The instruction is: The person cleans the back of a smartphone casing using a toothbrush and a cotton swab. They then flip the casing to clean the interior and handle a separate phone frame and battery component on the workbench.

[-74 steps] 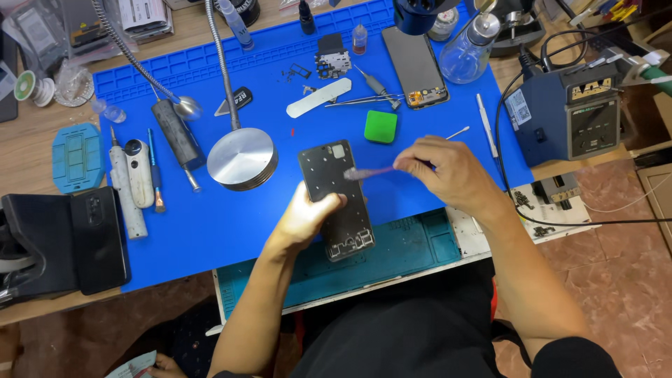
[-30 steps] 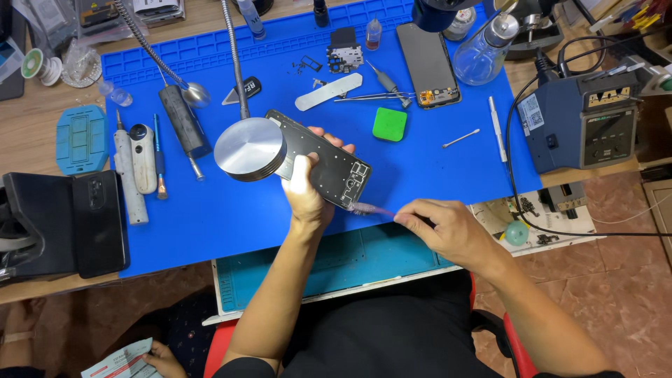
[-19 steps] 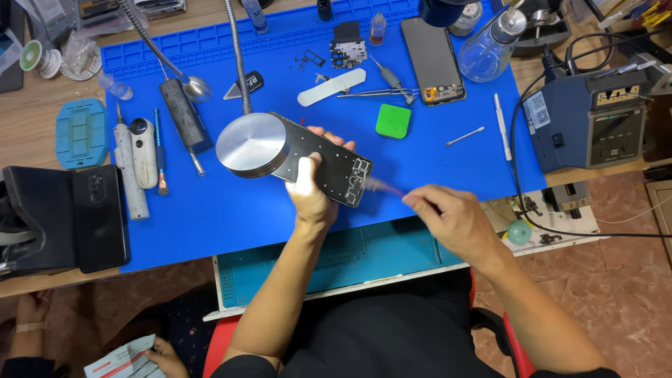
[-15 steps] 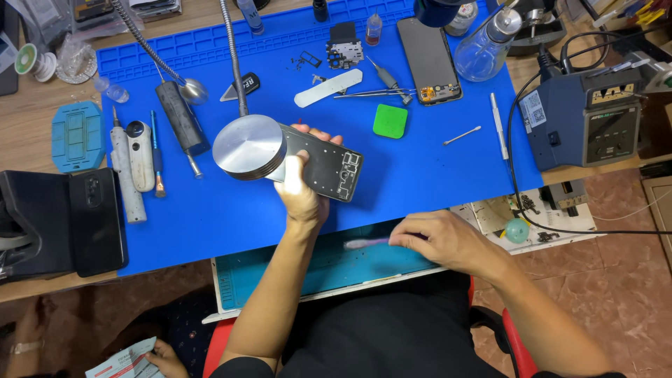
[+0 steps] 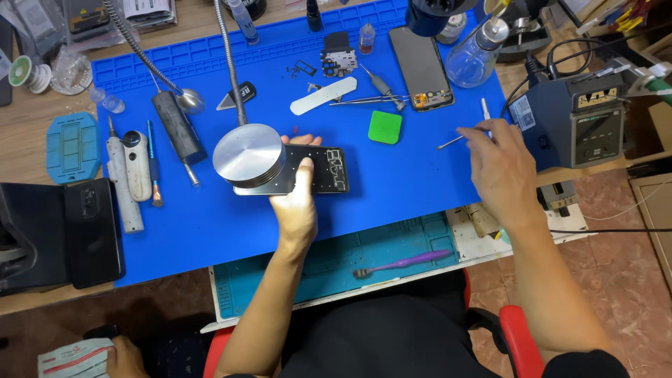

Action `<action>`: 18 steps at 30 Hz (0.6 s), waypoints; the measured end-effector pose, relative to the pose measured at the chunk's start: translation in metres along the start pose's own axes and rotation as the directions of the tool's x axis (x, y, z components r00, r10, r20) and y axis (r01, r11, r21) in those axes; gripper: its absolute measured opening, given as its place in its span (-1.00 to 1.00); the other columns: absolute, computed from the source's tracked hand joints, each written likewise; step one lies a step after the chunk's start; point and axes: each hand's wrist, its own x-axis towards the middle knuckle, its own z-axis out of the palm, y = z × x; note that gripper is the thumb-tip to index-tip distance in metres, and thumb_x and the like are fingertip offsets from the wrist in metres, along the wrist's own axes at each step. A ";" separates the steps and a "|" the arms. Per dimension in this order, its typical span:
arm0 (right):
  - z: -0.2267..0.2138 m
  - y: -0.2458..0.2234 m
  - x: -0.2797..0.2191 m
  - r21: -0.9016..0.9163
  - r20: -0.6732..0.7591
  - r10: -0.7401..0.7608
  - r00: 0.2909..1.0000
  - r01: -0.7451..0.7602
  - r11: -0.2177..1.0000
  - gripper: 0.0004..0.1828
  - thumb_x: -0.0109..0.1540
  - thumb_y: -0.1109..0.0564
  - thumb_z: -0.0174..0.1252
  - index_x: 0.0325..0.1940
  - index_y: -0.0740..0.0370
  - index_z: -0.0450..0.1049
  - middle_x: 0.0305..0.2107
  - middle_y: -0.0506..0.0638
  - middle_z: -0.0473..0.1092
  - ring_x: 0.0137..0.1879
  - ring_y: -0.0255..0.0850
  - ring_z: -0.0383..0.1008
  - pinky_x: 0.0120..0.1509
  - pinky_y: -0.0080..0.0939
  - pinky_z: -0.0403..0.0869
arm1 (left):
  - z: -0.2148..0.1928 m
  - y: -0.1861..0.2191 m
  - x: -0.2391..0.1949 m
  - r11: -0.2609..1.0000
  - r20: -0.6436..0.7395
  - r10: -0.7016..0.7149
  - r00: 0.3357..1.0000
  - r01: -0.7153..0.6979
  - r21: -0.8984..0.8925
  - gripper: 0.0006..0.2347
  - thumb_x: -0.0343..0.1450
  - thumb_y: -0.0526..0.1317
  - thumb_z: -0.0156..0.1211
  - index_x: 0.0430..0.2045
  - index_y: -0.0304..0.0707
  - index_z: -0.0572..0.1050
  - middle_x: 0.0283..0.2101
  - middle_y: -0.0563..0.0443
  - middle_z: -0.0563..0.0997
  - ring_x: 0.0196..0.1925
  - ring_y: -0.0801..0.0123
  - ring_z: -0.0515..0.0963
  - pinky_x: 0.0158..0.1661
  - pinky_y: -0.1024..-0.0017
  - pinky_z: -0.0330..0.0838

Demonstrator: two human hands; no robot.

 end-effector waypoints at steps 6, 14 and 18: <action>0.026 0.023 0.004 -0.023 0.066 -0.100 0.993 0.102 0.995 -0.97 0.42 0.15 0.29 -0.06 0.11 0.61 -0.16 0.00 0.39 -0.12 -0.12 0.40 -0.02 -0.21 0.52 | 0.000 0.022 -0.004 0.983 0.208 0.059 0.976 -0.093 0.158 -0.42 0.46 -0.51 0.16 0.38 -0.49 0.05 0.21 -0.37 0.46 0.34 -0.09 0.51 0.35 0.06 0.34; 0.008 0.011 0.007 0.105 0.182 0.209 0.961 -0.230 0.967 -0.79 0.51 0.13 0.16 0.08 0.29 0.63 -0.19 0.13 0.51 -0.14 0.01 0.59 -0.04 -0.07 0.57 | 0.008 0.057 -0.006 0.910 0.244 0.051 0.968 -0.146 0.388 -0.46 0.44 -0.37 0.35 0.28 -0.33 0.18 0.18 -0.11 0.49 0.32 0.28 0.44 0.41 0.34 0.19; 0.023 0.031 0.003 -0.167 0.222 0.377 0.899 -0.346 0.923 -0.74 0.46 0.10 0.26 0.05 0.40 0.61 -0.26 0.12 0.43 -0.27 0.01 0.63 -0.22 -0.06 0.63 | 0.012 0.074 -0.004 0.877 0.229 -0.023 0.973 -0.091 0.471 -0.50 0.42 -0.27 0.44 0.19 -0.25 0.28 0.17 -0.03 0.49 0.30 0.37 0.40 0.41 0.39 0.16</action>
